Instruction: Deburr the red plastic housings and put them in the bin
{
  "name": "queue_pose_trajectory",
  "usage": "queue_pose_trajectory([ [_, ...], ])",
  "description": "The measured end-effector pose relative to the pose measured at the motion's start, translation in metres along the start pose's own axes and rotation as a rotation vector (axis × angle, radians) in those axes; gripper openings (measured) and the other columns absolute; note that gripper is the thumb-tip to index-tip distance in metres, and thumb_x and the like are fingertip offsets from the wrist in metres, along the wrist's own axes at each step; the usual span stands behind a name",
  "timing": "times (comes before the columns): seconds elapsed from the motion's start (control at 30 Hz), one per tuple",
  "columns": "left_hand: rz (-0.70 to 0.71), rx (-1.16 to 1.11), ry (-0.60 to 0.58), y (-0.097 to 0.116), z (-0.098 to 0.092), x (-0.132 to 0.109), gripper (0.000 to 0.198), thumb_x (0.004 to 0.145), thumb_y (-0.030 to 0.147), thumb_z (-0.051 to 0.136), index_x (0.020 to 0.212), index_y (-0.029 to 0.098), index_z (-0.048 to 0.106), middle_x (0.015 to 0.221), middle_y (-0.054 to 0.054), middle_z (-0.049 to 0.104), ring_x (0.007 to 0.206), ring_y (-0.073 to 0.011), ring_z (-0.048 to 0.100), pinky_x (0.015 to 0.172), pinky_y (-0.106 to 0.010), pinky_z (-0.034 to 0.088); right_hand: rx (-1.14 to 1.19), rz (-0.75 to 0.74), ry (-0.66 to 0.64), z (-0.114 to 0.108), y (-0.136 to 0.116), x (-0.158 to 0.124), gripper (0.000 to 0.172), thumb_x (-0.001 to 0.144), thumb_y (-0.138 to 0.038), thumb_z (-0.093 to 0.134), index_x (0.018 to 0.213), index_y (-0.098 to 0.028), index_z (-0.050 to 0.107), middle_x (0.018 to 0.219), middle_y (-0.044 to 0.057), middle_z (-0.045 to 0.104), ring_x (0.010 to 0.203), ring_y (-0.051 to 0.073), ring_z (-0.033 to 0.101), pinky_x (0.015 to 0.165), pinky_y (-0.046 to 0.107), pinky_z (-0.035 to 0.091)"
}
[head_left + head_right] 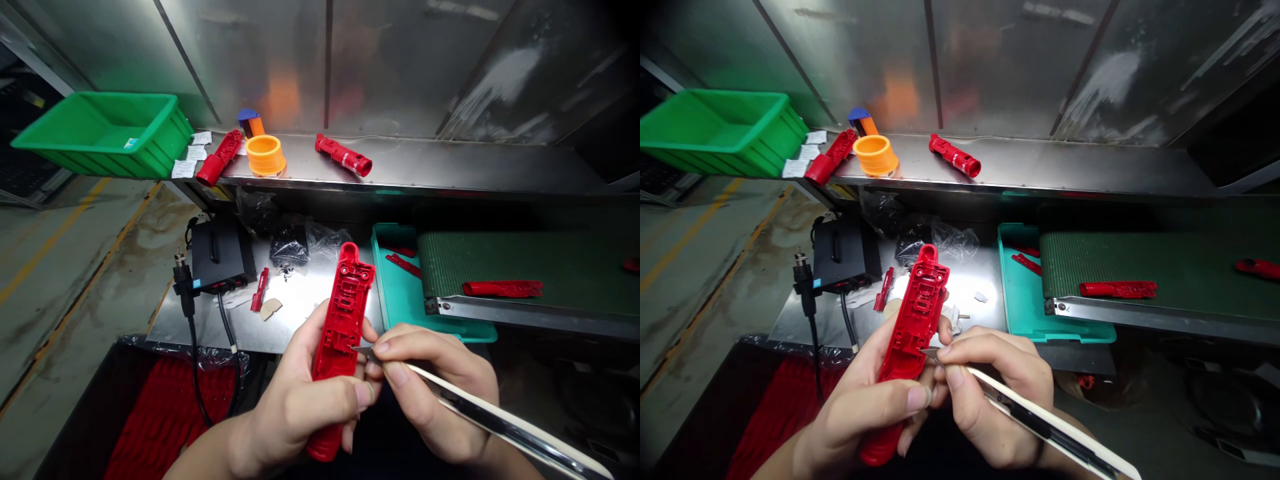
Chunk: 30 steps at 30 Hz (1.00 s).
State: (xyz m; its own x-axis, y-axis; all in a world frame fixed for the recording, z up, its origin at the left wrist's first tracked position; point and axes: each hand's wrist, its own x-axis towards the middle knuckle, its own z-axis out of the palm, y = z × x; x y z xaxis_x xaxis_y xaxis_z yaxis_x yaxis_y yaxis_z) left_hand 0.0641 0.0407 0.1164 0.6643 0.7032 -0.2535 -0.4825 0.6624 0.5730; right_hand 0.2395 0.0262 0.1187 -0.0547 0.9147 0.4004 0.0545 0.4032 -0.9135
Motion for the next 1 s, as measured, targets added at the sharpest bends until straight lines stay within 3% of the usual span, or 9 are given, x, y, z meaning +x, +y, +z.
queue_pose_trajectory([
  [0.2,0.009,0.002,-0.003,0.002,0.004,0.001,0.035,0.086,0.018,0.076,0.115,0.02,0.057,0.081,0.002,0.067,0.048,-0.0033,0.056,0.043,-0.01,0.043,0.007,0.005,-0.008,-0.001,0.0,0.001,0.032,0.085,-0.001,0.063,0.103,-0.024,0.076,0.075,-0.002,0.078,0.068,0.014,0.076,0.074,0.023,0.065],
  [0.43,-0.042,0.068,0.093,0.01,0.011,-0.001,0.04,0.08,0.019,0.077,0.113,0.019,0.055,0.081,0.002,0.067,0.045,-0.0032,0.054,0.042,-0.011,0.043,0.02,0.006,-0.03,-0.001,0.002,0.001,0.031,0.085,-0.002,0.064,0.104,-0.024,0.076,0.076,0.0,0.079,0.068,0.017,0.076,0.072,0.027,0.066],
  [0.77,-0.062,0.071,0.116,0.007,0.008,0.001,0.044,0.078,0.022,0.079,0.114,0.019,0.054,0.083,0.001,0.067,0.043,-0.0033,0.053,0.04,-0.012,0.041,0.032,0.035,-0.056,-0.002,0.001,0.001,0.029,0.085,-0.004,0.064,0.103,-0.024,0.077,0.074,0.001,0.078,0.068,0.018,0.076,0.074,0.03,0.066],
  [0.9,-0.008,0.075,0.059,0.0,-0.001,0.0,0.045,0.082,0.029,0.08,0.117,0.02,0.054,0.082,0.001,0.067,0.043,-0.0046,0.052,0.04,-0.014,0.039,0.257,0.126,-0.026,-0.002,0.008,-0.011,0.025,0.097,-0.013,0.062,0.114,-0.027,0.074,0.082,0.002,0.076,0.065,0.018,0.075,0.063,0.029,0.064],
  [1.0,0.06,0.187,0.099,-0.004,0.0,-0.001,0.042,0.087,0.034,0.079,0.118,0.02,0.055,0.071,0.005,0.06,0.043,-0.0046,0.049,0.043,-0.015,0.038,0.201,0.044,0.081,-0.003,0.011,-0.019,0.03,0.104,-0.02,0.06,0.13,-0.031,0.07,0.095,0.004,0.079,0.067,0.019,0.076,0.061,0.031,0.065],
])
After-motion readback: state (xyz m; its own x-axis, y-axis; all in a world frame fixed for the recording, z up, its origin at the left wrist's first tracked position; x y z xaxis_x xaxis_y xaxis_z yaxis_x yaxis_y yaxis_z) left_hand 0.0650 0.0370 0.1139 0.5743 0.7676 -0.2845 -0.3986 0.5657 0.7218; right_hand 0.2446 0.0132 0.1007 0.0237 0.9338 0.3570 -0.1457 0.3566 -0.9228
